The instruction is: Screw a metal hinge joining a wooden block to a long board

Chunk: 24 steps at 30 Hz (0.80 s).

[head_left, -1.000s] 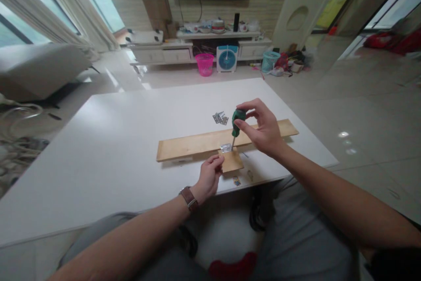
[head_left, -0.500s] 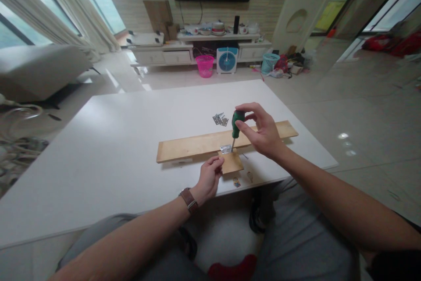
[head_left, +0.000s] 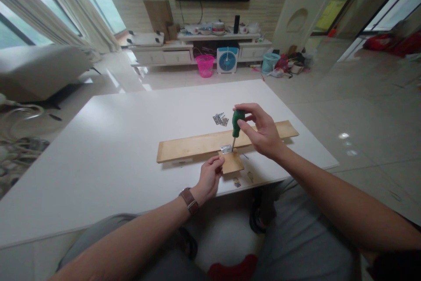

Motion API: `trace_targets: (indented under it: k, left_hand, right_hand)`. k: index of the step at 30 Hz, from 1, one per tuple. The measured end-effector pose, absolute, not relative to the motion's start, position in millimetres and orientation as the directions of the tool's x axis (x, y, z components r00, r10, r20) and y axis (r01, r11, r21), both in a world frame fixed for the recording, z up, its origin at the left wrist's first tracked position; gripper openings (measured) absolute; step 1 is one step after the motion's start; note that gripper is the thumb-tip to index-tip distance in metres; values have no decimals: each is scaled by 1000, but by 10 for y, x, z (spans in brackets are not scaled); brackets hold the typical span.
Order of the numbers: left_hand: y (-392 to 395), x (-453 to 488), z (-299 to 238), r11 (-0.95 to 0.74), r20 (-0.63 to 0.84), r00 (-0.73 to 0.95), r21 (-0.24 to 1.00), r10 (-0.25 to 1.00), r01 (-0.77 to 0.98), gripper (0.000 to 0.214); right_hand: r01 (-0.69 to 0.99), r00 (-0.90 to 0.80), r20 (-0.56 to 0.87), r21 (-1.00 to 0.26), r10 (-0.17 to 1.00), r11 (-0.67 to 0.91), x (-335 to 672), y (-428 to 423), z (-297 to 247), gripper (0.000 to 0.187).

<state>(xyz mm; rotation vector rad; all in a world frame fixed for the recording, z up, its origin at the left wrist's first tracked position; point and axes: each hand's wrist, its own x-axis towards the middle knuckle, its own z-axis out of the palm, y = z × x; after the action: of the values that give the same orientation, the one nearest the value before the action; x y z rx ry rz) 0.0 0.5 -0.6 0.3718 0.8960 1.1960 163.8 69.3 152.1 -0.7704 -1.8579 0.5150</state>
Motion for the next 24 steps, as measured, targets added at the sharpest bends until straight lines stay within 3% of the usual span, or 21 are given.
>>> trace_targets:
  k: [10,16,19,21,23,24]
  left_hand:
    - [22,60,37,338,-382,45,750,923,-569,23]
    - [30,9,76,389,-429,-68,865,901,-316,26]
    - [-10,-10,151,392,-416,-179,907,891,-157,37]
    - [-75,-15,234,311,-300,-274,950,914,0,39]
    - [-170,-13,326,187,-160,-246,978,956,91,37]
    - [-226,-12,366,138,-127,-176,989,976,55,34]
  right_hand:
    - [233,-56,735,-648,676,725,1686,659,1536,33]
    - [261,-46,692,-687,720,678,1657,551,1635,33]
    - [152,-89,595,-784,799,601,1620,454,1696,32]
    - [51,-170,466,-876,868,480,1576,373,1717,31]
    - [-30,-256,333,-941,907,337,1507,268,1707,29]
    - [-56,-291,270,-962,918,266,1461,202,1692,27]
